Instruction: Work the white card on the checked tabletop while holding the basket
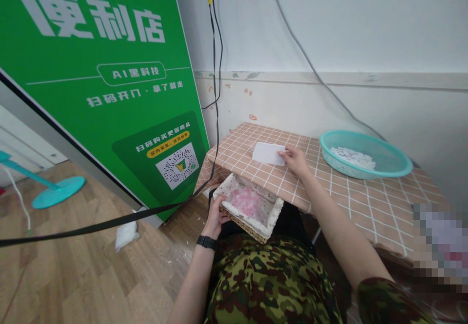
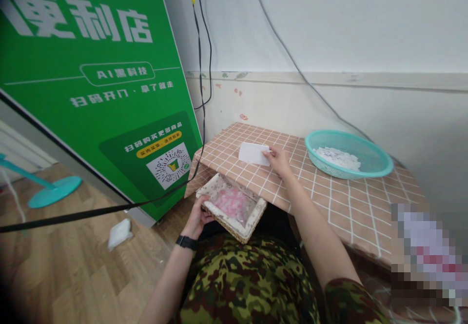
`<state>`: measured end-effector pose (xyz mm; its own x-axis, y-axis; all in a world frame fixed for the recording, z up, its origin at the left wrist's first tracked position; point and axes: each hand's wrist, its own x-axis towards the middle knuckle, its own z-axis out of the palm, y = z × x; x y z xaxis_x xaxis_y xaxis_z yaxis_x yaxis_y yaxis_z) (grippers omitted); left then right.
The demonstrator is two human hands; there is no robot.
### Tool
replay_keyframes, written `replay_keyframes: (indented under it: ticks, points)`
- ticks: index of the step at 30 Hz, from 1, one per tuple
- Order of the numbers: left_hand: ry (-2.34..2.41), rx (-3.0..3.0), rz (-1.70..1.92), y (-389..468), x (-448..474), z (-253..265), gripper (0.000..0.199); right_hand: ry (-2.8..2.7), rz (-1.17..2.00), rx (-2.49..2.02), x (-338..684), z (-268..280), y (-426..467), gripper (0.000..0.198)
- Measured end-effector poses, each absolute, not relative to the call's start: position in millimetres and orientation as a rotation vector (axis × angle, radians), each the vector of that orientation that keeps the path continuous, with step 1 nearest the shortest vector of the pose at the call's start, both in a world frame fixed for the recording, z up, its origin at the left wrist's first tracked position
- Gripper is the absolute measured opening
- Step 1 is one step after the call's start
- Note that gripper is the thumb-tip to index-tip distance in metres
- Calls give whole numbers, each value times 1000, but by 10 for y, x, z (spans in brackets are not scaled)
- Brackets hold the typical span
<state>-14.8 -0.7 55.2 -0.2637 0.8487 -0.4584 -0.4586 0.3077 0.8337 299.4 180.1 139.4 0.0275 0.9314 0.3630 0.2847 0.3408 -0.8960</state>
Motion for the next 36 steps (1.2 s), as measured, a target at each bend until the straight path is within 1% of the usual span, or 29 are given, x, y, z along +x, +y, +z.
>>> replay_keyframes:
  ticks: [3, 10, 17, 23, 26, 28, 32, 36]
  points:
    - [1313, 396, 1303, 2, -148, 544, 53, -1453, 746, -1126, 2982, 1393, 1808, 60]
    - [1315, 393, 1291, 3, -139, 564, 51, -1545, 648, -1141, 2997, 1387, 1810, 55]
    - [1331, 394, 1301, -6, -134, 573, 48, -1467, 785, -1129, 2975, 1363, 1810, 60]
    - [1321, 394, 1303, -13, -131, 596, 50, -1460, 889, -1151, 2947, 1429, 1727, 61]
    - [1326, 394, 1307, -18, -128, 605, 49, -1422, 885, -1187, 2982, 1422, 1743, 61]
    - [1326, 396, 1309, -21, -127, 601, 48, -1370, 826, -1236, 3035, 1405, 1776, 58]
    - [1319, 413, 1311, -22, -131, 575, 49, -1329, 755, -1364, 3119, 1396, 1790, 43]
    - [1318, 422, 1325, -22, -135, 569, 49, -1364, 1018, -1309, 3065, 1436, 1688, 39]
